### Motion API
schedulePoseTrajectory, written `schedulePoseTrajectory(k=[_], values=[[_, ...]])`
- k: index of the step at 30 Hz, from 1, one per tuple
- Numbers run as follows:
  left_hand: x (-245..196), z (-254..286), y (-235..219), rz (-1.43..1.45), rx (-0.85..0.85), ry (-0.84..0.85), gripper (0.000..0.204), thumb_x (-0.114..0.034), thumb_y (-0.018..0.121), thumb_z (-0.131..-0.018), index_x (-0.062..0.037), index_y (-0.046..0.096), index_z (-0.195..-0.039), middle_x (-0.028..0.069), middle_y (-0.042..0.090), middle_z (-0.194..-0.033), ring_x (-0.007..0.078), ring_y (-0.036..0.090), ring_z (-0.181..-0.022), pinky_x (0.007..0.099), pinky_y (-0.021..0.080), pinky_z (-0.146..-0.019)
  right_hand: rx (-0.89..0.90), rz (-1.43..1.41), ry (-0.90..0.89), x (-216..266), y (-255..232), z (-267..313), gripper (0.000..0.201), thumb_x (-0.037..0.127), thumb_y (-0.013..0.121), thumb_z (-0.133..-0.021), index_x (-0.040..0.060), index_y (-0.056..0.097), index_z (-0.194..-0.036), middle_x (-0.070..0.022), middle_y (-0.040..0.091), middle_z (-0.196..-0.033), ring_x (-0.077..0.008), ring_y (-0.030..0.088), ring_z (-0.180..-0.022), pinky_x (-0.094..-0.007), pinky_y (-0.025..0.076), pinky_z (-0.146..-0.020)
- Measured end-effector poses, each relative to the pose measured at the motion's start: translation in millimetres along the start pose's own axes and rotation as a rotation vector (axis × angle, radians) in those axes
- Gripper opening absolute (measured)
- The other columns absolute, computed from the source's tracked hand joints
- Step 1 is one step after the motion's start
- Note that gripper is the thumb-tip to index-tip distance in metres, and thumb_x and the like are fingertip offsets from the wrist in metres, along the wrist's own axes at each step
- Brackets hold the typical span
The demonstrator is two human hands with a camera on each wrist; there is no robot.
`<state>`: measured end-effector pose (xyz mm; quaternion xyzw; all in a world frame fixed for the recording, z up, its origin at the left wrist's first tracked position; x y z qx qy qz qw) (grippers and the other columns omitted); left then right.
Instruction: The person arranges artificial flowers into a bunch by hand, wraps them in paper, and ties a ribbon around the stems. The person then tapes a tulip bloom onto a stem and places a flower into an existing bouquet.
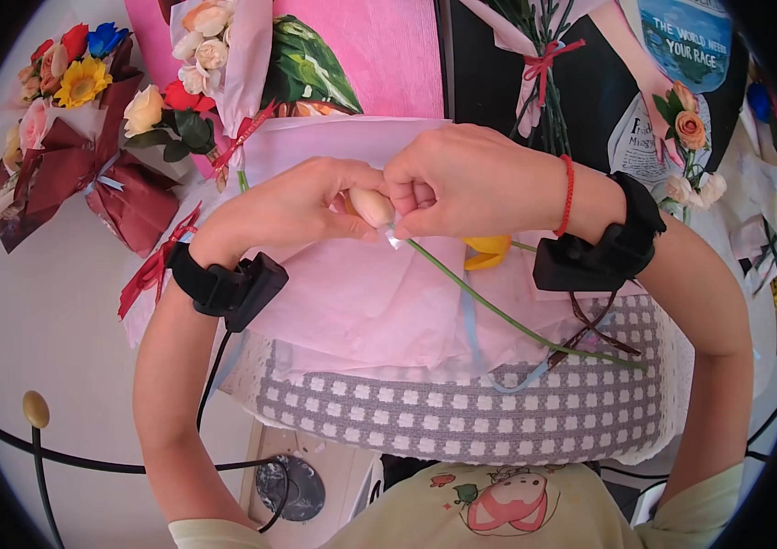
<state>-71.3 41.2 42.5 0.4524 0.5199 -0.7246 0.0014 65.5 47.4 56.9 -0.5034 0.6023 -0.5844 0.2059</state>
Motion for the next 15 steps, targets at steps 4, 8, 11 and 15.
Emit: schedulePoseTrajectory(k=[4, 8, 11, 15], values=[[0.6, -0.7, 0.6, 0.016, 0.018, 0.032, 0.030, 0.001, 0.065, -0.071, -0.0037, 0.058, -0.100, -0.0002, 0.060, -0.082, 0.0083, 0.053, -0.077, 0.0230, 0.041, -0.071, -0.012, 0.063, -0.003, 2.6, 0.1, -2.1, 0.013, 0.015, 0.063, -0.067, 0.0035, 0.057, -0.064, -0.0055, 0.054, -0.056, -0.0182, 0.055, -0.052, -0.0296, 0.040, -0.050], [0.2, -1.0, 0.3, -0.015, 0.005, 0.026, 0.031, 0.002, 0.065, -0.071, -0.0022, 0.057, -0.100, 0.0006, 0.058, -0.085, 0.0095, 0.052, -0.079, 0.0231, 0.041, -0.073, -0.042, 0.137, 0.021, 2.3, -0.7, -3.4, 0.013, 0.016, 0.063, -0.066, 0.0042, 0.058, -0.063, -0.0062, 0.056, -0.057, -0.0207, 0.057, -0.055, -0.0312, 0.042, -0.052], [0.6, -1.0, -0.4, -0.071, -0.010, 0.065, 0.032, 0.004, 0.065, -0.070, -0.0007, 0.056, -0.100, 0.0014, 0.056, -0.089, 0.0112, 0.052, -0.083, 0.0237, 0.041, -0.077, -0.040, 0.128, 0.074, 0.3, 0.7, -4.3, 0.014, 0.017, 0.064, -0.065, 0.0042, 0.058, -0.063, -0.0070, 0.057, -0.059, -0.0215, 0.058, -0.059, -0.0314, 0.043, -0.054], [-0.9, 0.1, -2.9, -0.057, -0.038, 0.065, 0.034, 0.005, 0.065, -0.069, -0.0004, 0.056, -0.102, 0.0024, 0.055, -0.094, 0.0124, 0.052, -0.086, 0.0250, 0.040, -0.079, -0.052, 0.103, 0.238, -0.6, -0.4, -3.2, 0.018, 0.020, 0.066, -0.064, 0.0039, 0.059, -0.066, -0.0080, 0.058, -0.064, -0.0221, 0.059, -0.064, -0.0314, 0.045, -0.058]])
Point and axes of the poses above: each hand's wrist, its own z-axis away from the middle knuckle, its own y-axis out of the palm, x = y × z, the point moved 4 cm from there along -z, towards the middle knuckle
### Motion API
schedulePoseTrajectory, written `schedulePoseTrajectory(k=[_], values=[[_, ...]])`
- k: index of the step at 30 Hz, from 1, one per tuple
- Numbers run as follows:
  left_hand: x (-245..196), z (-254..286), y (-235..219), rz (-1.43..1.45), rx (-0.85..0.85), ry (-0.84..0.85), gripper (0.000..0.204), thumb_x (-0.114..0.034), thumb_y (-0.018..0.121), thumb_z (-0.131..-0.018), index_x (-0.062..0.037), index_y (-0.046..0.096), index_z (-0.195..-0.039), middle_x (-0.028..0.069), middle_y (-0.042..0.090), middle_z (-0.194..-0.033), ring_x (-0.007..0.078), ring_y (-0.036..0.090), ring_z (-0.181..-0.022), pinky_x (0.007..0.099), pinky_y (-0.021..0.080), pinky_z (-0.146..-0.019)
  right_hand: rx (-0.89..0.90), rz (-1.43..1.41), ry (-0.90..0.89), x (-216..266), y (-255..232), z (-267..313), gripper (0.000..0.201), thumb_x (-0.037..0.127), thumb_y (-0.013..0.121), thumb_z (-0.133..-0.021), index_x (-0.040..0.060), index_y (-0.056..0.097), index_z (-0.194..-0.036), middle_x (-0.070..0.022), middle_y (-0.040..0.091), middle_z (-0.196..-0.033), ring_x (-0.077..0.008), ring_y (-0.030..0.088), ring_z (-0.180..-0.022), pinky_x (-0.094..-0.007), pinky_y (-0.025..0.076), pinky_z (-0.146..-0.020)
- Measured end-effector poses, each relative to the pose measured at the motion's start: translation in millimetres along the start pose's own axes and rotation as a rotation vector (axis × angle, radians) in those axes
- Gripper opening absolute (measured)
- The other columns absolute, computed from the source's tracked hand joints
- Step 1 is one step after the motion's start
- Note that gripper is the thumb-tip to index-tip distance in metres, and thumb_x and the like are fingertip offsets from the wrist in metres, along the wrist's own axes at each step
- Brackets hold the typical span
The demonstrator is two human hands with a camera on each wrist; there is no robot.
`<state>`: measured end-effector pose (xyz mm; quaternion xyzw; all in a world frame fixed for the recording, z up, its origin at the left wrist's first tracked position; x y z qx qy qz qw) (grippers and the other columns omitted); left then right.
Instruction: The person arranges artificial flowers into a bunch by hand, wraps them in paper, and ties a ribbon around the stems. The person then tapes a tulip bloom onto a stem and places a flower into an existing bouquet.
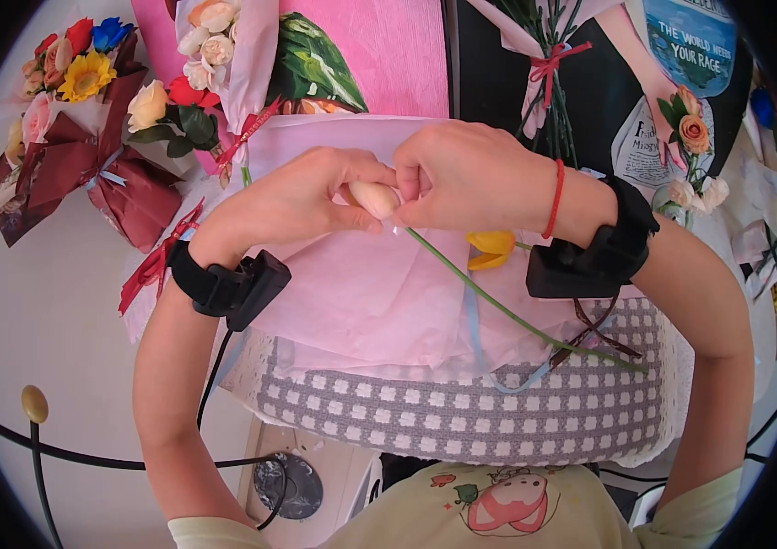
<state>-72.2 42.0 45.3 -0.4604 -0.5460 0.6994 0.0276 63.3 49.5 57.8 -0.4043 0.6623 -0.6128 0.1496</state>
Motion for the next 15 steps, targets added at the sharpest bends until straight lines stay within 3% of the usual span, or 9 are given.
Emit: schedulePoseTrajectory(k=[5, 8, 10, 11, 12, 13, 15], values=[[3, 0, -3, -0.027, -0.027, -0.050, 0.040, 0.003, 0.065, -0.070, -0.0020, 0.053, -0.108, 0.0025, 0.054, -0.101, 0.0130, 0.052, -0.090, 0.0272, 0.041, -0.082, -0.169, -0.012, 0.008, -6, 3, 3, 0.026, 0.024, 0.067, -0.066, 0.0036, 0.058, -0.079, -0.0083, 0.058, -0.065, -0.0216, 0.059, -0.063, -0.0306, 0.044, -0.058], [5, 2, -4, 0.121, -0.148, 0.028, 0.052, 0.001, 0.065, -0.072, -0.0039, 0.044, -0.119, 0.0046, 0.052, -0.107, 0.0137, 0.052, -0.094, 0.0271, 0.042, -0.084, -0.201, -0.110, 0.016, -9, -3, 0, 0.030, 0.024, 0.067, -0.068, 0.0027, 0.058, -0.088, -0.0074, 0.057, -0.064, -0.0176, 0.057, -0.061, -0.0278, 0.043, -0.057], [10, 4, -4, 0.566, -0.366, 0.105, 0.060, 0.000, 0.063, -0.075, -0.0036, 0.033, -0.127, 0.0079, 0.049, -0.112, 0.0141, 0.053, -0.097, 0.0266, 0.044, -0.086, -0.192, -0.165, 0.025, -15, -7, -4, 0.031, 0.022, 0.067, -0.069, 0.0017, 0.057, -0.091, -0.0066, 0.056, -0.064, -0.0143, 0.056, -0.059, -0.0257, 0.042, -0.056], [10, 4, 0, 0.563, -0.363, 0.107, 0.060, 0.000, 0.063, -0.075, -0.0036, 0.033, -0.127, 0.0079, 0.049, -0.112, 0.0141, 0.053, -0.097, 0.0266, 0.044, -0.086, -0.182, -0.269, -0.017, -18, -8, -7, 0.030, 0.019, 0.066, -0.071, 0.0004, 0.057, -0.092, -0.0052, 0.056, -0.063, -0.0108, 0.054, -0.059, -0.0235, 0.041, -0.055], [11, 4, 3, 0.701, -0.475, 0.074, 0.060, 0.000, 0.062, -0.076, -0.0032, 0.031, -0.127, 0.0088, 0.050, -0.111, 0.0138, 0.054, -0.097, 0.0258, 0.045, -0.085, -0.172, -0.372, -0.061, -20, -9, -9, 0.029, 0.016, 0.066, -0.072, -0.0009, 0.057, -0.094, -0.0038, 0.056, -0.063, -0.0074, 0.051, -0.058, -0.0214, 0.040, -0.054], [12, 4, 6, 0.838, -0.588, 0.040, 0.059, -0.001, 0.061, -0.077, -0.0027, 0.030, -0.127, 0.0096, 0.051, -0.110, 0.0136, 0.055, -0.096, 0.0251, 0.046, -0.084, -0.175, -0.372, -0.062, -22, -10, -10, 0.029, 0.016, 0.066, -0.072, -0.0009, 0.057, -0.094, -0.0038, 0.056, -0.063, -0.0074, 0.051, -0.058, -0.0214, 0.040, -0.054], [8, 4, 19, 0.955, -0.600, 0.010, 0.056, -0.001, 0.063, -0.077, -0.0012, 0.033, -0.124, 0.0090, 0.054, -0.105, 0.0143, 0.057, -0.093, 0.0248, 0.047, -0.080, -0.197, -0.481, -0.054, -26, -12, -12, 0.037, 0.028, 0.069, -0.062, 0.0021, 0.061, -0.087, -0.0103, 0.060, -0.068, -0.0195, 0.059, -0.065, -0.0306, 0.046, -0.063]])
Point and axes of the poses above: each hand's wrist, its own z-axis away from the middle knuckle, its own y-axis out of the palm, x = y × z, the point moved 4 cm from there along -z, towards the middle knuckle
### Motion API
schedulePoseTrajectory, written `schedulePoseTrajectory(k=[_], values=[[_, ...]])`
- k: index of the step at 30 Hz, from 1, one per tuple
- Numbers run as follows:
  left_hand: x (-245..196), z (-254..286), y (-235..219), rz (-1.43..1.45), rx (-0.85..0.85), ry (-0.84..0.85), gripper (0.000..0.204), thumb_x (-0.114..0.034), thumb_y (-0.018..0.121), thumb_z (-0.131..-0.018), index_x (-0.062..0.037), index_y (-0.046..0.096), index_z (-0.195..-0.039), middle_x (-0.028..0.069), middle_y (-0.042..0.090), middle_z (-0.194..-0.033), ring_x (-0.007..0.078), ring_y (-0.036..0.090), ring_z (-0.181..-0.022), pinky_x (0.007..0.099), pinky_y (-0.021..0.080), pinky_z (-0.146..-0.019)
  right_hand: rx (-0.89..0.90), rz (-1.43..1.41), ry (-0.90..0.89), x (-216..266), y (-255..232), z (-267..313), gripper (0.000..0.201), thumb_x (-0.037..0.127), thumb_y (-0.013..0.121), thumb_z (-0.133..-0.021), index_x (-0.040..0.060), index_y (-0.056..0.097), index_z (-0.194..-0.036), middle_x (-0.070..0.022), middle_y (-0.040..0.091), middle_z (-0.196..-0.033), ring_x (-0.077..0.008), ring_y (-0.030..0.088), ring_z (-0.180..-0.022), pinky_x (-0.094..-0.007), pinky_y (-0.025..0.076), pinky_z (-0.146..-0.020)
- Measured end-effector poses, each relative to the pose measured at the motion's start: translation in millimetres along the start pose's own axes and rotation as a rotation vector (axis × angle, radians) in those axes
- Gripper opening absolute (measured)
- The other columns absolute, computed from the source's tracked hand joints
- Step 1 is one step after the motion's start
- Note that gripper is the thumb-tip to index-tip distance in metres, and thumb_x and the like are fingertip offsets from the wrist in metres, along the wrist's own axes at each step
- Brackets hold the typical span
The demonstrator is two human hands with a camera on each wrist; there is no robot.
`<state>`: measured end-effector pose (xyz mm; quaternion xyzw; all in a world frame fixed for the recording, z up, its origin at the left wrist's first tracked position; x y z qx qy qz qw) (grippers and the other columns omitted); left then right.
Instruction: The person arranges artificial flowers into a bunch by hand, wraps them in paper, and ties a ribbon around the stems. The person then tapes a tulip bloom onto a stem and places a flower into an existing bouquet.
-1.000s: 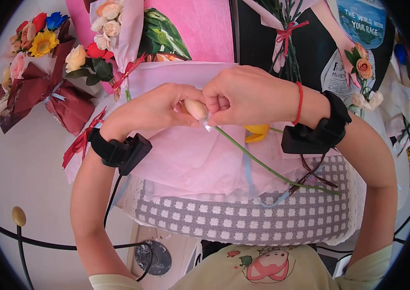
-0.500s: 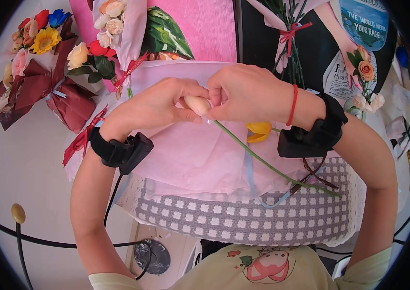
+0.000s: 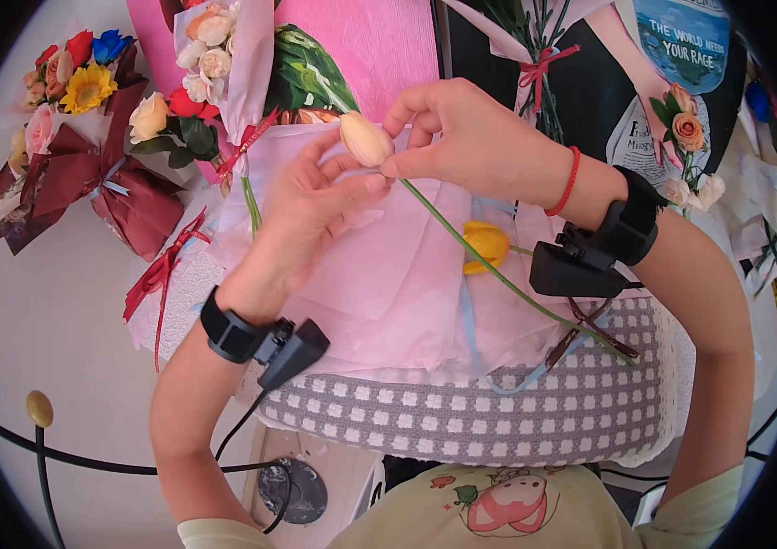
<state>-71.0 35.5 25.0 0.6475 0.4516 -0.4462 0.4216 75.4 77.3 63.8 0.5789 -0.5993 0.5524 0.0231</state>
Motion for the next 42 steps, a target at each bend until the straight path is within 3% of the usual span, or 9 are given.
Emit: schedulePoseTrajectory(k=[7, 13, 15, 25, 27, 28, 30, 36, 42], values=[[11, 3, 7, 0.239, -0.069, -0.026, 0.037, -0.006, 0.061, -0.080, -0.0036, 0.045, -0.113, 0.0058, 0.061, -0.093, 0.0118, 0.059, -0.087, 0.0204, 0.047, -0.071, -0.040, 0.013, 0.006, 4, -6, 1, 0.034, 0.027, 0.069, -0.063, 0.0024, 0.062, -0.086, -0.0093, 0.058, -0.068, -0.0171, 0.057, -0.064, -0.0288, 0.044, -0.060], [12, 3, 16, 0.253, -0.036, -0.007, 0.022, -0.015, 0.056, -0.085, -0.0070, 0.053, -0.105, 0.0023, 0.061, -0.093, 0.0102, 0.058, -0.087, 0.0227, 0.045, -0.077, -0.027, -0.039, -0.040, 8, -17, 4, 0.030, 0.028, 0.068, -0.065, 0.0039, 0.064, -0.083, -0.0070, 0.056, -0.065, -0.0155, 0.054, -0.061, -0.0282, 0.043, -0.058], [12, 4, 21, 0.249, -0.049, -0.015, 0.021, -0.017, 0.055, -0.085, -0.0069, 0.054, -0.104, 0.0031, 0.061, -0.094, 0.0104, 0.058, -0.087, 0.0230, 0.045, -0.077, 0.022, 0.019, -0.059, 11, -17, 6, 0.020, 0.012, 0.063, -0.078, -0.0008, 0.058, -0.092, -0.0010, 0.058, -0.066, -0.0029, 0.051, -0.060, -0.0181, 0.039, -0.053], [12, 4, 30, 0.185, -0.144, 0.026, 0.022, -0.024, 0.054, -0.086, -0.0073, 0.058, -0.100, 0.0050, 0.062, -0.095, 0.0098, 0.058, -0.086, 0.0232, 0.045, -0.075, -0.027, 0.084, -0.110, 12, -20, 8, 0.021, 0.010, 0.061, -0.078, -0.0014, 0.058, -0.094, -0.0042, 0.061, -0.069, -0.0044, 0.054, -0.060, -0.0187, 0.041, -0.053], [12, 4, 31, 0.187, -0.145, 0.049, 0.021, -0.024, 0.054, -0.086, -0.0077, 0.058, -0.099, 0.0043, 0.062, -0.094, 0.0094, 0.057, -0.084, 0.0235, 0.045, -0.075, -0.114, 0.037, -0.089, 11, -22, 7, 0.030, 0.025, 0.064, -0.064, 0.0047, 0.065, -0.086, -0.0101, 0.061, -0.070, -0.0198, 0.059, -0.064, -0.0302, 0.045, -0.062], [11, 4, 31, 0.188, -0.145, 0.073, 0.020, -0.024, 0.054, -0.086, -0.0082, 0.057, -0.098, 0.0036, 0.062, -0.094, 0.0090, 0.056, -0.083, 0.0238, 0.044, -0.074, -0.114, 0.036, -0.089, 11, -23, 7, 0.030, 0.025, 0.064, -0.064, 0.0047, 0.065, -0.086, -0.0101, 0.061, -0.070, -0.0198, 0.059, -0.064, -0.0302, 0.045, -0.062], [10, 3, 31, 0.191, -0.135, 0.071, 0.018, -0.024, 0.053, -0.086, -0.0089, 0.057, -0.097, 0.0025, 0.061, -0.093, 0.0087, 0.055, -0.083, 0.0244, 0.043, -0.075, -0.042, 0.017, -0.083, 12, -22, 7, 0.022, 0.009, 0.062, -0.076, -0.0009, 0.060, -0.096, -0.0034, 0.061, -0.068, -0.0036, 0.052, -0.058, -0.0181, 0.039, -0.051], [11, 2, 36, 0.253, -0.109, 0.060, 0.017, -0.024, 0.052, -0.087, -0.0109, 0.056, -0.096, -0.0005, 0.058, -0.091, 0.0087, 0.051, -0.084, 0.0268, 0.039, -0.077, 0.001, -0.241, -0.002, 17, -26, 10, 0.018, 0.016, 0.063, -0.069, 0.0010, 0.065, -0.080, -0.0037, 0.059, -0.066, -0.0075, 0.052, -0.059, -0.0208, 0.040, -0.054], [9, -1, 39, 0.400, -0.082, 0.029, 0.019, -0.023, 0.051, -0.088, -0.0086, 0.055, -0.098, 0.0000, 0.057, -0.087, 0.0112, 0.052, -0.084, 0.0278, 0.041, -0.077, 0.036, -0.261, 0.061, 12, -28, 6, 0.020, 0.015, 0.063, -0.070, -0.0009, 0.064, -0.082, -0.0040, 0.058, -0.066, -0.0093, 0.054, -0.061, -0.0216, 0.042, -0.055]])
Point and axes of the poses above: each hand's wrist, its own z-axis away from the middle knuckle, its own y-axis out of the palm, x = y × z, the point moved 4 cm from there along -z, towards the middle knuckle
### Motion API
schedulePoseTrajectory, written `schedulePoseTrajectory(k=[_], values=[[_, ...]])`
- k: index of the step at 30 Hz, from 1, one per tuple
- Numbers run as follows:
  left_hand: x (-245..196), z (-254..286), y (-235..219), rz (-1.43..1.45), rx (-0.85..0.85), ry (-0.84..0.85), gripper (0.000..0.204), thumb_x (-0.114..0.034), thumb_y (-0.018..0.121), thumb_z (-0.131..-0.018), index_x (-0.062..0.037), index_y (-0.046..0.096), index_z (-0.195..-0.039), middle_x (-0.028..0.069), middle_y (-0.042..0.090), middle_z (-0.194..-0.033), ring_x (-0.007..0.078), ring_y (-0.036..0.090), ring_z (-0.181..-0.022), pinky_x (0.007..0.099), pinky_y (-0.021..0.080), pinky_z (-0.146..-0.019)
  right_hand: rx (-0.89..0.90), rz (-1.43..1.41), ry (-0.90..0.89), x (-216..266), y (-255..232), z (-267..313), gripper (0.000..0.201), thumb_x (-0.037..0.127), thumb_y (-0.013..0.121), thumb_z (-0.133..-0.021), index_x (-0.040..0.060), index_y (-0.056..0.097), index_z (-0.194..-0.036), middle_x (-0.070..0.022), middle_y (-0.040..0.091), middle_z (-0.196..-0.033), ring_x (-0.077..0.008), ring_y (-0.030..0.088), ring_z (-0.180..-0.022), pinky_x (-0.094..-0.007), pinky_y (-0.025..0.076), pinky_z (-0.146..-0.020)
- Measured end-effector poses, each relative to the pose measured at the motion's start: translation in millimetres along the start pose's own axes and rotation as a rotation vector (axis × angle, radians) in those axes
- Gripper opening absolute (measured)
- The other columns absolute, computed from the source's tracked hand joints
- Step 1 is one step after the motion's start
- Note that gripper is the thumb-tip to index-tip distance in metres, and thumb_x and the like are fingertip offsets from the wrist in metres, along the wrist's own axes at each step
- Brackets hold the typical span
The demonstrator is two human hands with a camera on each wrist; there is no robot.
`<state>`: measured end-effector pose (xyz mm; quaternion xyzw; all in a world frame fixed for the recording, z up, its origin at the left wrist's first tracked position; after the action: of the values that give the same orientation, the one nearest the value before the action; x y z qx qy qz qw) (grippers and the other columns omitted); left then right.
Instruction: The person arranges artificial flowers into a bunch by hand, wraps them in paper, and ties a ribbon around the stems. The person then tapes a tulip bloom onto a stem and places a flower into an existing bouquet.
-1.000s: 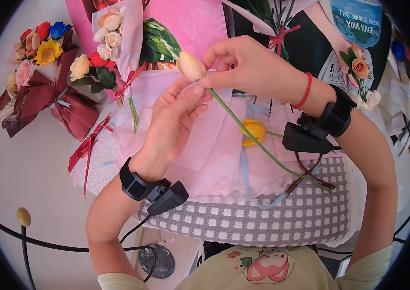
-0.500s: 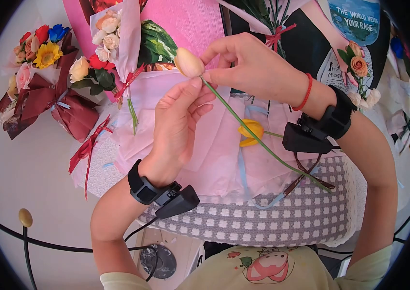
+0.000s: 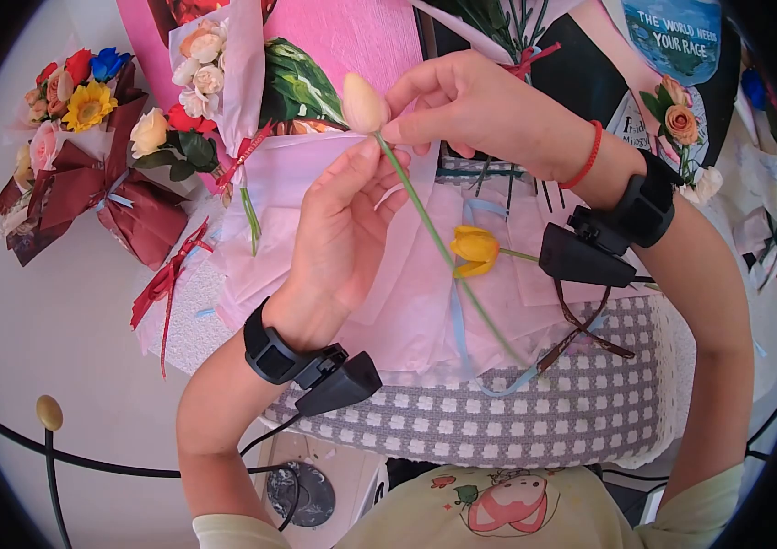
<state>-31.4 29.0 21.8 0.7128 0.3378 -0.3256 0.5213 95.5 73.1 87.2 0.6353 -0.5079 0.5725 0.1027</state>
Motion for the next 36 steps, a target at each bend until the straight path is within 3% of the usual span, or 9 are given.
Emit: schedulePoseTrajectory(k=[3, 10, 12, 14, 20, 22, 26, 28, 36], values=[[0, -1, 3, 0.052, 0.001, -0.024, 0.018, -0.021, 0.049, -0.089, -0.0062, 0.054, -0.099, 0.0014, 0.057, -0.084, 0.0125, 0.053, -0.083, 0.0278, 0.043, -0.076, -0.042, 0.039, -0.183, -2, 2, -2, 0.022, 0.016, 0.062, -0.071, -0.0021, 0.063, -0.083, -0.0049, 0.059, -0.067, -0.0107, 0.056, -0.062, -0.0228, 0.044, -0.057], [2, -6, 9, 0.162, -0.053, -0.042, 0.016, -0.018, 0.040, -0.092, -0.0052, 0.048, -0.089, 0.0035, 0.054, -0.078, 0.0130, 0.054, -0.073, 0.0244, 0.045, -0.066, -0.049, 0.097, -0.178, -2, 0, -5, 0.022, 0.013, 0.059, -0.073, -0.0036, 0.062, -0.088, -0.0089, 0.061, -0.068, -0.0118, 0.057, -0.062, -0.0242, 0.045, -0.059], [1, -8, 6, 0.187, -0.015, -0.028, 0.013, -0.016, 0.041, -0.092, -0.0045, 0.047, -0.091, 0.0029, 0.053, -0.077, 0.0113, 0.053, -0.070, 0.0215, 0.045, -0.061, -0.033, 0.181, -0.148, -1, -1, -4, 0.022, 0.008, 0.057, -0.079, -0.0030, 0.058, -0.098, -0.0019, 0.059, -0.071, -0.0033, 0.050, -0.062, -0.0187, 0.040, -0.055], [0, -11, 7, 0.212, 0.025, -0.014, 0.011, -0.014, 0.042, -0.092, -0.0039, 0.045, -0.092, 0.0023, 0.051, -0.076, 0.0096, 0.051, -0.067, 0.0186, 0.045, -0.057, -0.054, 0.195, -0.166, -4, -3, -8, 0.021, 0.008, 0.057, -0.079, -0.0025, 0.058, -0.097, -0.0017, 0.058, -0.069, -0.0039, 0.050, -0.060, -0.0194, 0.039, -0.054], [-12, -18, 16, 0.005, -0.015, 0.236, 0.008, -0.014, 0.046, -0.090, -0.0068, 0.043, -0.093, 0.0025, 0.048, -0.080, 0.0063, 0.044, -0.060, 0.0160, 0.038, -0.049, -0.199, 0.346, -0.262, 6, -8, -13, 0.021, 0.010, 0.057, -0.077, -0.0013, 0.060, -0.094, -0.0022, 0.055, -0.058, -0.0055, 0.046, -0.052, -0.0212, 0.037, -0.049], [-13, -16, 17, -0.072, -0.111, 0.253, 0.015, -0.011, 0.050, -0.087, -0.0060, 0.039, -0.097, 0.0043, 0.051, -0.076, 0.0110, 0.048, -0.054, 0.0224, 0.038, -0.046, -0.230, 0.392, -0.309, 9, -10, -13, 0.021, 0.011, 0.058, -0.077, -0.0013, 0.060, -0.094, -0.0025, 0.054, -0.057, -0.0057, 0.046, -0.051, -0.0215, 0.036, -0.048], [-17, -13, 17, -0.186, -0.103, 0.332, 0.015, -0.014, 0.052, -0.087, -0.0048, 0.046, -0.097, 0.0034, 0.052, -0.081, 0.0077, 0.050, -0.061, 0.0171, 0.043, -0.051, -0.260, 0.421, -0.347, 15, -9, -9, 0.023, 0.010, 0.058, -0.076, -0.0019, 0.060, -0.095, -0.0031, 0.054, -0.057, -0.0057, 0.045, -0.051, -0.0222, 0.036, -0.048], [-19, -17, 12, -0.169, -0.104, 0.300, 0.023, -0.011, 0.052, -0.086, -0.0017, 0.042, -0.105, 0.0075, 0.055, -0.080, 0.0136, 0.057, -0.060, 0.0245, 0.050, -0.053, -0.259, 0.426, -0.335, 15, -8, -8, 0.023, 0.010, 0.057, -0.076, -0.0019, 0.060, -0.095, -0.0028, 0.054, -0.057, -0.0057, 0.045, -0.051, -0.0225, 0.037, -0.048], [-19, -14, 15, -0.161, -0.124, 0.248, 0.018, -0.013, 0.050, -0.088, -0.0006, 0.048, -0.102, 0.0054, 0.055, -0.075, 0.0121, 0.058, -0.061, 0.0222, 0.050, -0.054, -0.407, 0.600, -0.399, 18, -8, -4, 0.025, 0.012, 0.059, -0.070, 0.0007, 0.060, -0.092, -0.0081, 0.061, -0.064, -0.0140, 0.055, -0.054, -0.0270, 0.042, -0.054]])
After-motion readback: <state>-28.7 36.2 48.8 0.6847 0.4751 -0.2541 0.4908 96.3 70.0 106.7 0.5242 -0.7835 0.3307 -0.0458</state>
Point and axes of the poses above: each hand's wrist, its own z-axis away from the middle knuckle, its own y-axis out of the palm, x = y × z, the point moved 4 cm from there along -z, towards the middle knuckle
